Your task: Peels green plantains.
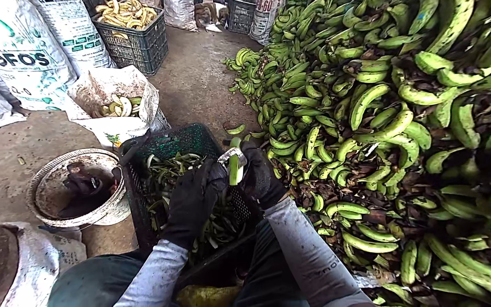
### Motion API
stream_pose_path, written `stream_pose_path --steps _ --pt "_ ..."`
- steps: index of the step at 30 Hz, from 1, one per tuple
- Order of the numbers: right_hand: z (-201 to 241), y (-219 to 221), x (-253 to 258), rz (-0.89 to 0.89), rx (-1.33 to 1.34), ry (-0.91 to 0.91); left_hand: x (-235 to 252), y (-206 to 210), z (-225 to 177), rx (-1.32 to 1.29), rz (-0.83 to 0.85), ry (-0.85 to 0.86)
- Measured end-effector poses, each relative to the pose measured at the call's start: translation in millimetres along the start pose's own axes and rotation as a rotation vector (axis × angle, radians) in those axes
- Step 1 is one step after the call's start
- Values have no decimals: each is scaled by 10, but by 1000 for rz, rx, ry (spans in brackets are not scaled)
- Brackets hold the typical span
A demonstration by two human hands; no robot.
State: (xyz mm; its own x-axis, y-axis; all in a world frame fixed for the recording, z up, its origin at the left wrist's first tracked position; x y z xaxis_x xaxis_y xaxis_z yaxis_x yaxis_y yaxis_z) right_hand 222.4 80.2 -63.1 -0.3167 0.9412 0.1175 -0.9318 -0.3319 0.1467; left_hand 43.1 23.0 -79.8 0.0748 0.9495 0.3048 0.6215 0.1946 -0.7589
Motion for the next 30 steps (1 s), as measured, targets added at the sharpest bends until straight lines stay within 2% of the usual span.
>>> stream_pose_path --steps 3,6,9,14,15,18,21,23,25,28,30 --pt "24 -4 -47 111 -149 -155 30 -11 2 -14 -24 34" --pt "53 -11 -82 253 -128 -105 44 -59 28 -64 -19 2" --pt "50 -8 -89 258 -196 6 67 -84 81 -115 44 -50" --pt "11 -59 -94 198 -307 -40 -23 -15 106 -133 62 -12" --pt "36 -44 -105 200 -317 -10 -17 -26 117 -158 83 -58" --pt "29 16 -131 217 -292 105 60 -99 270 -346 175 -347" --pt "-114 -61 -89 104 -4 145 61 -149 331 -448 196 -419" --pt "-189 -112 -46 44 292 212 41 -134 264 -362 199 -344" --pt "-219 -144 -4 55 525 292 12 -82 195 -234 212 -183" --pt "-234 -158 -28 24 636 274 -89 58 105 -40 121 128" --pt "-300 -196 -28 -2 729 285 -152 126 24 27 72 264"
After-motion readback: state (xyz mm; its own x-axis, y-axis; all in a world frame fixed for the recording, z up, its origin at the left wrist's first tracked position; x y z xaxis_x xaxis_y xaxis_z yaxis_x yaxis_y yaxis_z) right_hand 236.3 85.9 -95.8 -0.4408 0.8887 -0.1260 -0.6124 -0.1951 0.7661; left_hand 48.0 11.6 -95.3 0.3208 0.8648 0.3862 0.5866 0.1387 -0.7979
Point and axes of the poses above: each hand's wrist, its own x-axis towards the middle knuckle, its own y-axis out of the palm, z = x × y, the point moved 2 cm from there along x, towards the middle knuckle, and after that the axes turned 4 degrees about z, right-handed, at the moved point
